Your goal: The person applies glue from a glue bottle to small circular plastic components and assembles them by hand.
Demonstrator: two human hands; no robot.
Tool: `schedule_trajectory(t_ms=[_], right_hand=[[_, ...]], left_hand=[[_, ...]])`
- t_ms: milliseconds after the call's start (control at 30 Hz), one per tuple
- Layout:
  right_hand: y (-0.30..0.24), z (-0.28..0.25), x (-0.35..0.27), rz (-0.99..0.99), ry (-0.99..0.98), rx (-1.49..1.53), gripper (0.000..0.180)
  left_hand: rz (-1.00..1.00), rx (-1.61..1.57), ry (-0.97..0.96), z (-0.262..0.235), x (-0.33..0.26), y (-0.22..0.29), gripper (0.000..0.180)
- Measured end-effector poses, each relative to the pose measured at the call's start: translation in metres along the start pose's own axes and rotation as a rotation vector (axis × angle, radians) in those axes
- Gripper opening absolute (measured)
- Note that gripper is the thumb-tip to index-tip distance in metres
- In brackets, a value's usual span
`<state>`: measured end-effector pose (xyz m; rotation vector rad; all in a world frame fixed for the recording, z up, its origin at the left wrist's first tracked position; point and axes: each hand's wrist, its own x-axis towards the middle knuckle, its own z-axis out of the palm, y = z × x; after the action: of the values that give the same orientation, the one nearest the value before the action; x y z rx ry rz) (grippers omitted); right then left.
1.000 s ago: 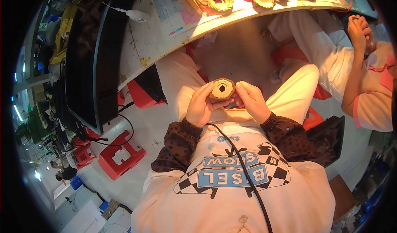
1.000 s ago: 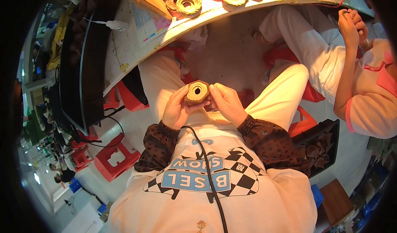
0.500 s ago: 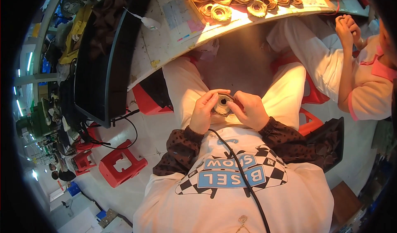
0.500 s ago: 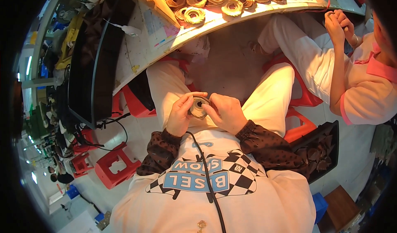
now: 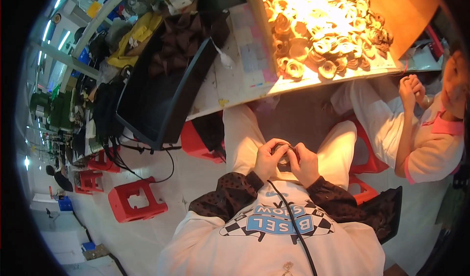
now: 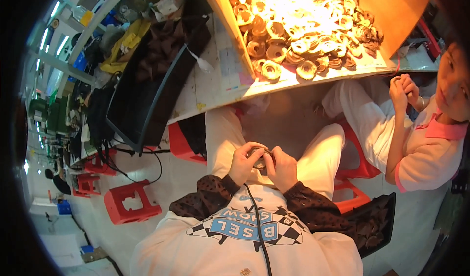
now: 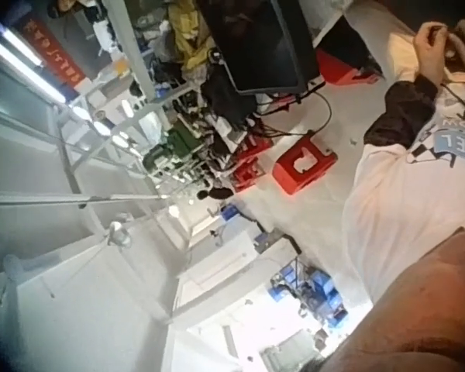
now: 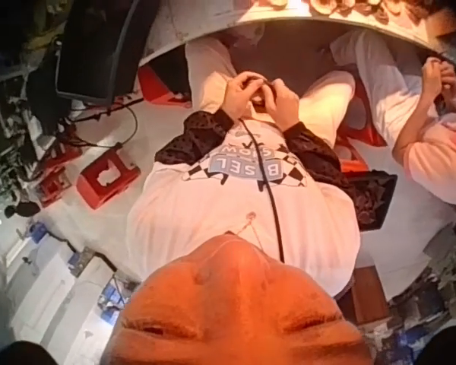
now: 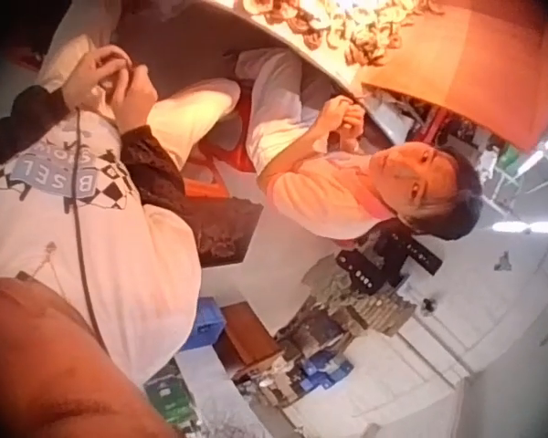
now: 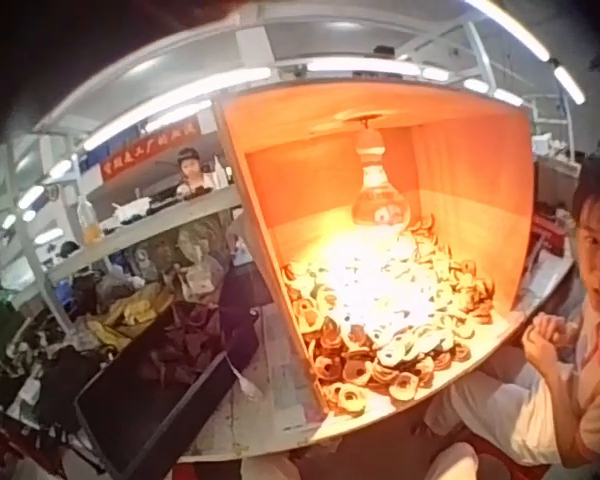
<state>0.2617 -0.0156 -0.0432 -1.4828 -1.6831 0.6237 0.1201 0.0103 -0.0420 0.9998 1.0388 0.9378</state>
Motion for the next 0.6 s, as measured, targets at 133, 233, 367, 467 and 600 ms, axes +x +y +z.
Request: schedule_trajectory(t_ms=[133, 233, 367, 467, 600], right_hand=[[0.001, -0.013, -0.001, 0.218, 0.087, 0.222, 0.034], [0.019, -0.028, -0.011, 0.269, 0.131, 0.393, 0.025], [0.053, -0.063, -0.068, 0.616, 0.589, 0.542, 0.02], [0.093, -0.107, -0.145, 0.764, 1.001, 0.301, 0.018], [0.148, -0.152, -0.268, 1.062, 1.371, 0.112, 0.025]], left_hand=[[0.177, 0.084, -0.204, 0.018, 0.013, -0.002, 0.028], [-0.034, -0.014, -0.489, 0.023, 0.011, 0.026, 0.048], [-0.168, 0.103, -0.583, 0.028, 0.018, 0.032, 0.047], [-0.181, 0.129, -0.575, 0.027, 0.033, 0.022, 0.039], [-0.24, 0.058, -0.467, 0.023, 0.046, 0.012, 0.032]])
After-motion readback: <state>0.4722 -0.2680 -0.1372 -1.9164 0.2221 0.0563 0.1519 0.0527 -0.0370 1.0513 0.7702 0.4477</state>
